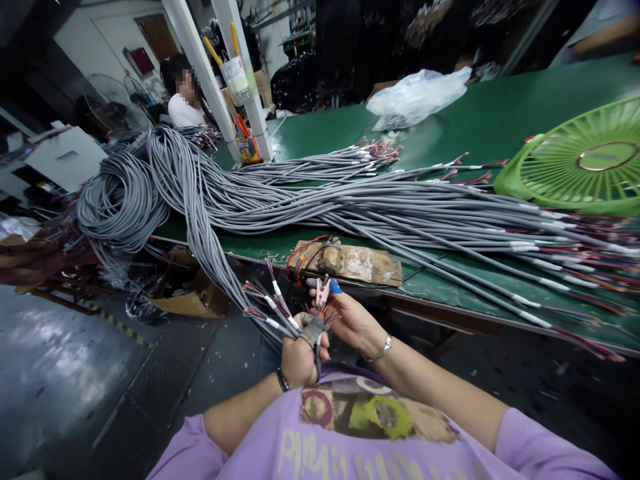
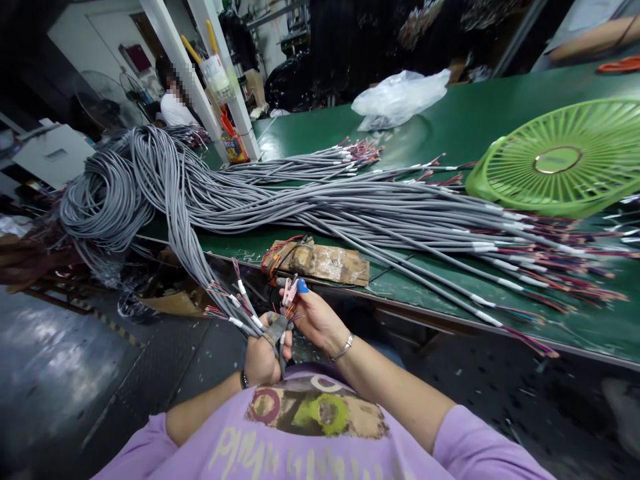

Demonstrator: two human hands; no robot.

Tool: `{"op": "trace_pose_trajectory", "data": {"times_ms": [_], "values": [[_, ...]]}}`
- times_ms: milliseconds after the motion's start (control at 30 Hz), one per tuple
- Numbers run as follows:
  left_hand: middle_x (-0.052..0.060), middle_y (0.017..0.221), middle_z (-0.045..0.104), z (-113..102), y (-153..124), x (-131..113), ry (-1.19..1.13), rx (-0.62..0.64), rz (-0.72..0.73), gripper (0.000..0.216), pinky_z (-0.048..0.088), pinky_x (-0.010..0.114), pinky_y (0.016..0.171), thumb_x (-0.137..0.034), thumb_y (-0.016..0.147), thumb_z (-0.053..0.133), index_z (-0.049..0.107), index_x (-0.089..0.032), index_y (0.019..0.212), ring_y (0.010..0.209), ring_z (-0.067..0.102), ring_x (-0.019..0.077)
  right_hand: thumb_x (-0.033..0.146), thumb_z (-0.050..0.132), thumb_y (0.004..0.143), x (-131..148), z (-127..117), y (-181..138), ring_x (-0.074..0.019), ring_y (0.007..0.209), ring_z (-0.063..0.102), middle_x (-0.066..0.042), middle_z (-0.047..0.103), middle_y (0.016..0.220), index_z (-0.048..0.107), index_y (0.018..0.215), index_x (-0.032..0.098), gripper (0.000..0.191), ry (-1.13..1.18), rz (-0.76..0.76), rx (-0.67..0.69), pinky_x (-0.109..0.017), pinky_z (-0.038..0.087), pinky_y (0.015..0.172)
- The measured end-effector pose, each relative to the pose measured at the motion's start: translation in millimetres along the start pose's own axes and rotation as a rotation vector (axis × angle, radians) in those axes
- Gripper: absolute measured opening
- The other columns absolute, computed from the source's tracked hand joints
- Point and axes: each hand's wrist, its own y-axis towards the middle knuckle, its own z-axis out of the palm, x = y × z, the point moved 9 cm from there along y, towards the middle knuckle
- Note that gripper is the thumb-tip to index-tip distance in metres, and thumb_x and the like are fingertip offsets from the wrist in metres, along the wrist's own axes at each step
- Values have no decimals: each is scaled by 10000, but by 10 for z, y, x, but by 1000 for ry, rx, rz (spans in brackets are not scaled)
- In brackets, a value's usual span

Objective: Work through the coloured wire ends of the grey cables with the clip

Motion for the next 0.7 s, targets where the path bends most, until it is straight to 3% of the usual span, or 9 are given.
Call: {"op": "trace_pose_trajectory", "data": {"times_ms": [333,700], "values": [[-48,445,550,-62,-44,-2,2,-3,0,390,249,137,300,-482,657,716,482,-171,628,281,415,39,487,565,831,-1,24,-35,-112,624,578,-20,687,816,653,879,202,302,28,37,97,-252,470,603],[-51,470,551,-203,-28,55,39,-15,44,372,258,144,303,-493,689,695,509,-171,683,301,444,50,437,658,772,83,46,-108,-115,622,558,-25,652,750,665,837,165,280,-172,26,103,-255,457,597]]}}
